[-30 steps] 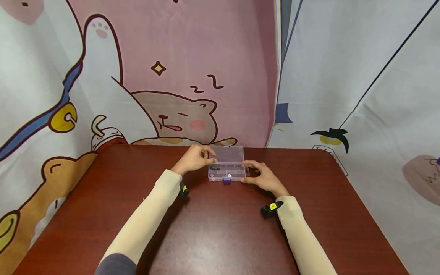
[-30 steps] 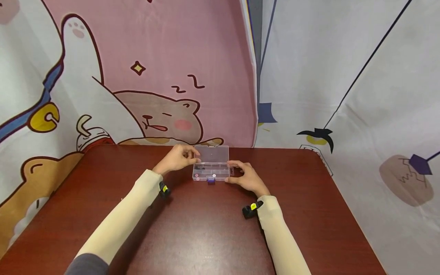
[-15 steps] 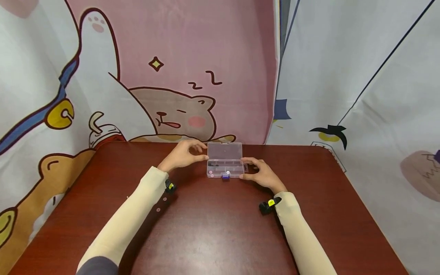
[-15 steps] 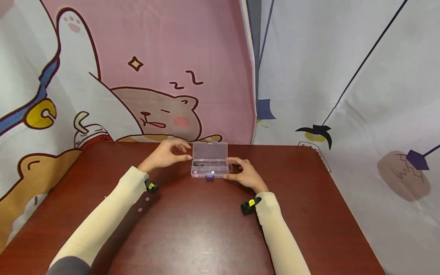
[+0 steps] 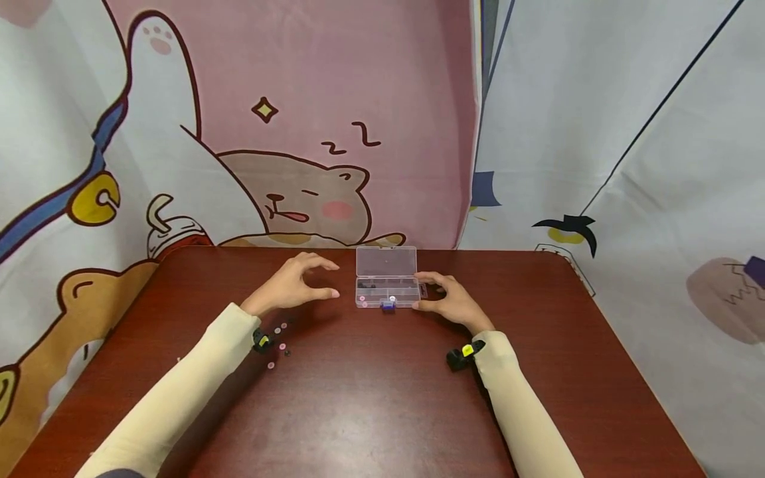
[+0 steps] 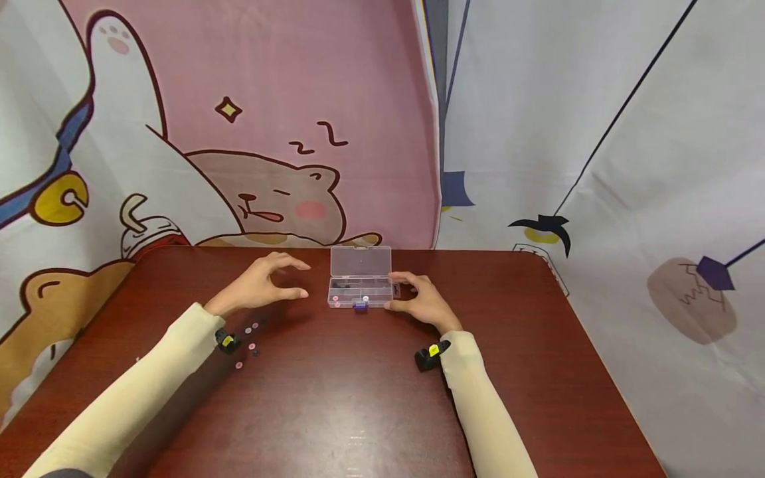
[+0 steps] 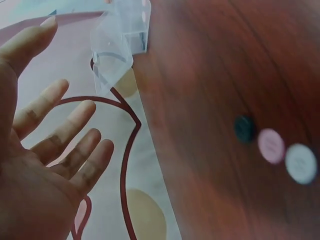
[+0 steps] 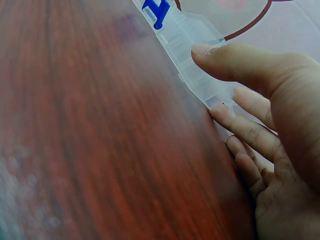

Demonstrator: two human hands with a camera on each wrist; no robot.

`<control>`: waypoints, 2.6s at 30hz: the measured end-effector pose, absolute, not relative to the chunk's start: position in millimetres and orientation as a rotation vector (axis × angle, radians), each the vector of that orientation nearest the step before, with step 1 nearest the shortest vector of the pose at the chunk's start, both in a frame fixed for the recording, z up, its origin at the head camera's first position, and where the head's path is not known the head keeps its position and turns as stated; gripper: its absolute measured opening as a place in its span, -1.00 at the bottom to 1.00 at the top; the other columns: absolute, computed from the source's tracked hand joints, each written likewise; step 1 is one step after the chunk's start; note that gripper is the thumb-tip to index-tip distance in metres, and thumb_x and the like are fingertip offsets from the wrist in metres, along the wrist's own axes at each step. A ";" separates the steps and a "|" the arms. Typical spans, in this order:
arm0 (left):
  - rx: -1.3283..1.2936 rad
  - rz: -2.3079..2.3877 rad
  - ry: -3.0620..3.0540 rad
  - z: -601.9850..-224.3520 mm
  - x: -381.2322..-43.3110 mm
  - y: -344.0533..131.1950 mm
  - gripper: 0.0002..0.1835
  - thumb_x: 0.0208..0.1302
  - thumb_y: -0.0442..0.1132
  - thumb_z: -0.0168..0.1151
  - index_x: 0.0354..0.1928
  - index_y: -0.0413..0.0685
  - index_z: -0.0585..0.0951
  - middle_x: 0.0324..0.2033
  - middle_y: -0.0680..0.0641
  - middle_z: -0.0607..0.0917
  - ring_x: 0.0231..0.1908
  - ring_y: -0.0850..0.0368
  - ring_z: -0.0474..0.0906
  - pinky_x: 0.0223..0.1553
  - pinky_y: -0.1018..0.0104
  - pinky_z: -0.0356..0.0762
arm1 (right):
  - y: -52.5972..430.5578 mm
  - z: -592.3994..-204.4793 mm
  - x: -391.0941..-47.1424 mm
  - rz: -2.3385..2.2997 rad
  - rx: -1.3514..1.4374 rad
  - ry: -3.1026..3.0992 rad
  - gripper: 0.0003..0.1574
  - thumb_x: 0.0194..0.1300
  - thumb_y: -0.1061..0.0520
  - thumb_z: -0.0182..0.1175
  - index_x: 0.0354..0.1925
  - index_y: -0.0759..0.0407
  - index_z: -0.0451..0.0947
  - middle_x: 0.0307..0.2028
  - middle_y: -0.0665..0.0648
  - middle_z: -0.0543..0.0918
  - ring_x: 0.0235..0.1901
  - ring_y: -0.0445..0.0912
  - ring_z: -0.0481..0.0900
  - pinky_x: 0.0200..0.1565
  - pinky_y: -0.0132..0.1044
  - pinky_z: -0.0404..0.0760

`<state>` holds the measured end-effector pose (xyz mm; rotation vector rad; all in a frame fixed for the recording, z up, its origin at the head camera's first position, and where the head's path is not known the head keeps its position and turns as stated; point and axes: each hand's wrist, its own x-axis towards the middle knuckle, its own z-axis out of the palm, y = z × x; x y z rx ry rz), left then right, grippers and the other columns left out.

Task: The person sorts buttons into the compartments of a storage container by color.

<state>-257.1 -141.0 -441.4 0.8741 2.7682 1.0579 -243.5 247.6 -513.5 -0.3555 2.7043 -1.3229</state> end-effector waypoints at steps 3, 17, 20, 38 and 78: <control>0.834 1.068 2.768 -442.4 -252.1 -149.7 -0.39 0.12 0.17 0.54 0.21 0.24 0.63 0.20 -0.03 0.61 0.28 -0.23 0.45 0.24 -0.23 0.46 | 247.1 -512.9 -242.8 -1.325 -0.355 2.702 -0.14 0.08 -0.23 0.56 0.33 -0.30 0.49 0.28 -0.02 0.58 0.31 0.04 0.36 0.36 0.11 0.35; 0.785 1.062 2.836 -444.7 -242.0 -171.6 -0.40 0.12 0.19 0.53 0.19 0.21 0.65 0.16 -0.04 0.65 0.27 -0.11 0.42 0.25 -0.26 0.40 | 246.8 -514.3 -243.9 -1.329 -0.333 2.687 -0.12 0.06 -0.25 0.56 0.33 -0.29 0.50 0.28 -0.01 0.55 0.29 0.02 0.35 0.35 0.09 0.35; 0.775 1.083 2.827 -445.5 -240.3 -174.1 -0.39 0.12 0.20 0.53 0.20 0.22 0.64 0.15 -0.08 0.66 0.27 -0.14 0.43 0.25 -0.26 0.40 | 247.1 -514.7 -243.9 -1.340 -0.327 2.684 -0.13 0.06 -0.23 0.57 0.32 -0.30 0.50 0.28 0.00 0.55 0.29 0.03 0.35 0.35 0.09 0.35; 0.701 1.191 2.787 -457.7 -228.4 -189.5 -0.44 0.17 0.06 0.53 0.21 0.15 0.64 0.03 -0.20 0.71 -0.03 -0.19 0.64 0.01 -0.11 0.61 | 247.7 -514.8 -244.2 -1.327 -0.314 2.688 -0.14 0.07 -0.24 0.57 0.32 -0.31 0.50 0.28 0.00 0.55 0.29 0.02 0.35 0.36 0.08 0.35; 0.522 1.055 2.649 -474.5 -215.5 -241.2 -0.63 0.06 -0.06 0.62 -0.09 0.02 0.78 -0.18 0.00 0.78 -0.13 0.05 0.60 -0.12 0.30 0.53 | 246.4 -515.1 -247.9 -1.327 -0.347 2.691 -0.16 0.08 -0.23 0.56 0.31 -0.34 0.50 0.25 -0.06 0.58 0.28 0.00 0.35 0.33 0.04 0.34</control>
